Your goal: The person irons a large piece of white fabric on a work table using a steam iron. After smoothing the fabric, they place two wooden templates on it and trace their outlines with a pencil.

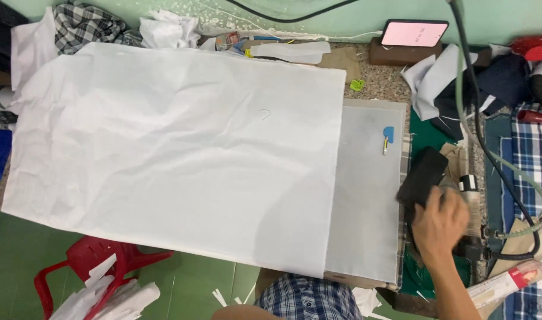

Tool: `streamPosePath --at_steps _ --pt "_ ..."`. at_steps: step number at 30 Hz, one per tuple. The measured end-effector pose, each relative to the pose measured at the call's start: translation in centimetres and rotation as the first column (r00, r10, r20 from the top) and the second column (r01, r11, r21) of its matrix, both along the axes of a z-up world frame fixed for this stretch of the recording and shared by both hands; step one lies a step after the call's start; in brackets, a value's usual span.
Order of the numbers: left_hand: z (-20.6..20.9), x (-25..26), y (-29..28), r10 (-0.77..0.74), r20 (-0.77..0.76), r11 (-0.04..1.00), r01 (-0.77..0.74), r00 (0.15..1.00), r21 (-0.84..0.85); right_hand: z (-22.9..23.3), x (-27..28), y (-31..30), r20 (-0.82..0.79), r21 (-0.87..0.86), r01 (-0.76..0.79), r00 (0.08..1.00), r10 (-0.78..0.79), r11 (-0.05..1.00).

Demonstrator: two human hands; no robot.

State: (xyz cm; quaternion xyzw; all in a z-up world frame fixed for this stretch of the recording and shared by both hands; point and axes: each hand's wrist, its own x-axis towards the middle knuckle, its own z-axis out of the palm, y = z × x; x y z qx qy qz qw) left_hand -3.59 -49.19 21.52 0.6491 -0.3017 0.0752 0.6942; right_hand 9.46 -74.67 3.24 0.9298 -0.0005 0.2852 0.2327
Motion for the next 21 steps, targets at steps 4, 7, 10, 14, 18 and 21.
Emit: streamPosePath --at_steps 4,7,10,14,18,21 --pt "-3.8 3.7 3.7 0.149 0.074 0.988 -0.146 0.986 -0.04 -7.7 9.6 3.4 0.025 0.371 -0.28 0.956 0.292 0.885" --pt "-7.4 4.3 7.9 0.276 0.072 0.953 -0.282 0.959 0.113 -8.4 13.5 6.5 -0.121 0.342 -0.062 0.987 0.109 0.938" --pt "-13.5 3.3 14.5 0.483 0.022 0.804 -0.453 0.875 0.385 -9.7 14.4 7.6 -0.171 0.316 0.049 0.985 0.006 0.947" --pt "-14.4 3.7 20.6 0.768 0.042 0.405 -0.536 0.639 0.741 -8.9 12.7 9.1 -0.108 0.45 -0.141 0.972 0.21 0.882" --pt "-16.7 7.1 20.9 0.616 0.116 0.246 -0.33 0.779 0.911 -9.9 9.4 15.6 -0.078 0.534 -0.232 0.944 0.321 0.813" --pt "-17.7 9.5 17.9 0.433 0.054 0.131 -0.122 0.9 0.984 -10.7 6.7 18.5 -0.102 0.553 -0.241 0.93 0.352 0.797"
